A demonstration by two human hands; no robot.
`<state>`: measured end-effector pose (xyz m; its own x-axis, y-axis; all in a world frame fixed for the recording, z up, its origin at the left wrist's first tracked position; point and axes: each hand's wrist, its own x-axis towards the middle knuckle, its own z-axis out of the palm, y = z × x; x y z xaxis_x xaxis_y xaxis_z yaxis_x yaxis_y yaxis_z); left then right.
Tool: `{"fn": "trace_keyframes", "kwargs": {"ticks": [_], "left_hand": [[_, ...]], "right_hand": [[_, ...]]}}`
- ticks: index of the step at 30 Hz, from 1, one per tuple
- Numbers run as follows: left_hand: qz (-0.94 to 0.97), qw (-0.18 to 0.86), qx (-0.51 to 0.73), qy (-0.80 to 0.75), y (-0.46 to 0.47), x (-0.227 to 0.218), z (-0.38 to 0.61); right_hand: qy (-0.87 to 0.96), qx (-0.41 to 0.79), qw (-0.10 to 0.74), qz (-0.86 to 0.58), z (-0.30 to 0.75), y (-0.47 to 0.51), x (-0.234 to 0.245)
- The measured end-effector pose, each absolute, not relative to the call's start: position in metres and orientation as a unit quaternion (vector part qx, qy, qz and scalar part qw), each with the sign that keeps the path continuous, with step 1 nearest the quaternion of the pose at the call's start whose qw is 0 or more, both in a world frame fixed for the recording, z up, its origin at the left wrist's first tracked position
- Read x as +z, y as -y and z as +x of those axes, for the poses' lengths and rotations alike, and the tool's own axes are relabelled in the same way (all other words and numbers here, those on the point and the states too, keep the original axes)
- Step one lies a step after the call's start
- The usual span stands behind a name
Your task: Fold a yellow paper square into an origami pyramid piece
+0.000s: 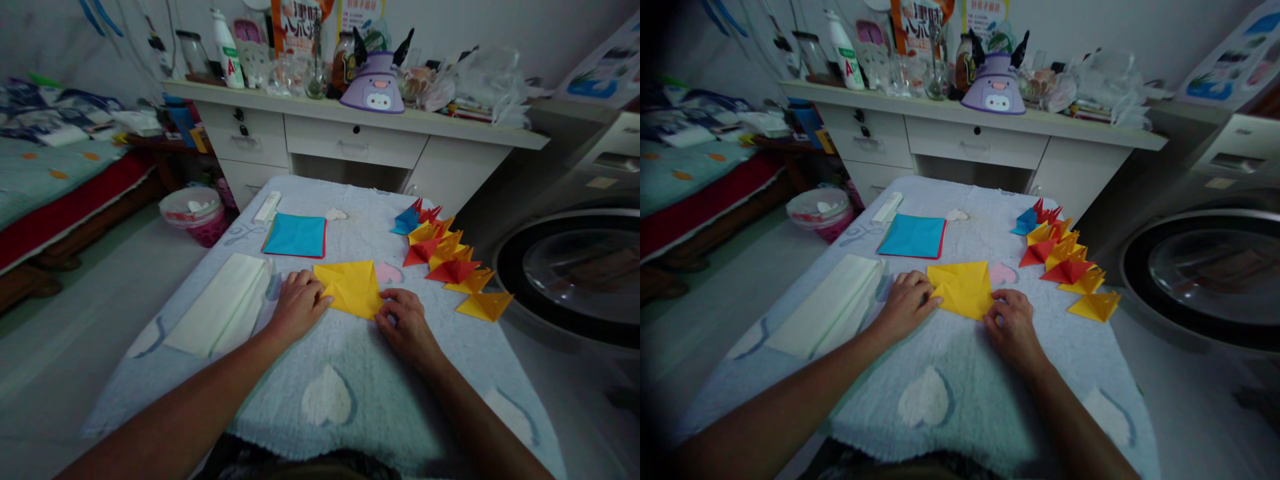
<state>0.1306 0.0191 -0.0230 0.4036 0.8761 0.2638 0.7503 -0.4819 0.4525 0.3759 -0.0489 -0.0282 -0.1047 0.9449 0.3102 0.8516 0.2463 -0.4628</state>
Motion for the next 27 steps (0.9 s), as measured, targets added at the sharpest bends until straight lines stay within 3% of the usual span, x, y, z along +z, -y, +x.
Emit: {"fn": "trace_keyframes", "kwargs": {"ticks": [8, 17, 27], "left_hand": [[0.823, 0.077, 0.231, -0.514, -0.015, -0.023, 0.134], [0.936, 0.035, 0.184, -0.299, -0.004, -0.020, 0.142], [0.952, 0.009, 0.108, -0.285, 0.006, -0.016, 0.142]], "right_hand": [[0.733, 0.062, 0.271, -0.621, 0.373, 0.048, -0.028], [0.735, 0.024, 0.219, -0.641, 0.371, 0.044, -0.035], [0.725, 0.003, 0.194, -0.661, 0.365, 0.044, -0.033]]}}
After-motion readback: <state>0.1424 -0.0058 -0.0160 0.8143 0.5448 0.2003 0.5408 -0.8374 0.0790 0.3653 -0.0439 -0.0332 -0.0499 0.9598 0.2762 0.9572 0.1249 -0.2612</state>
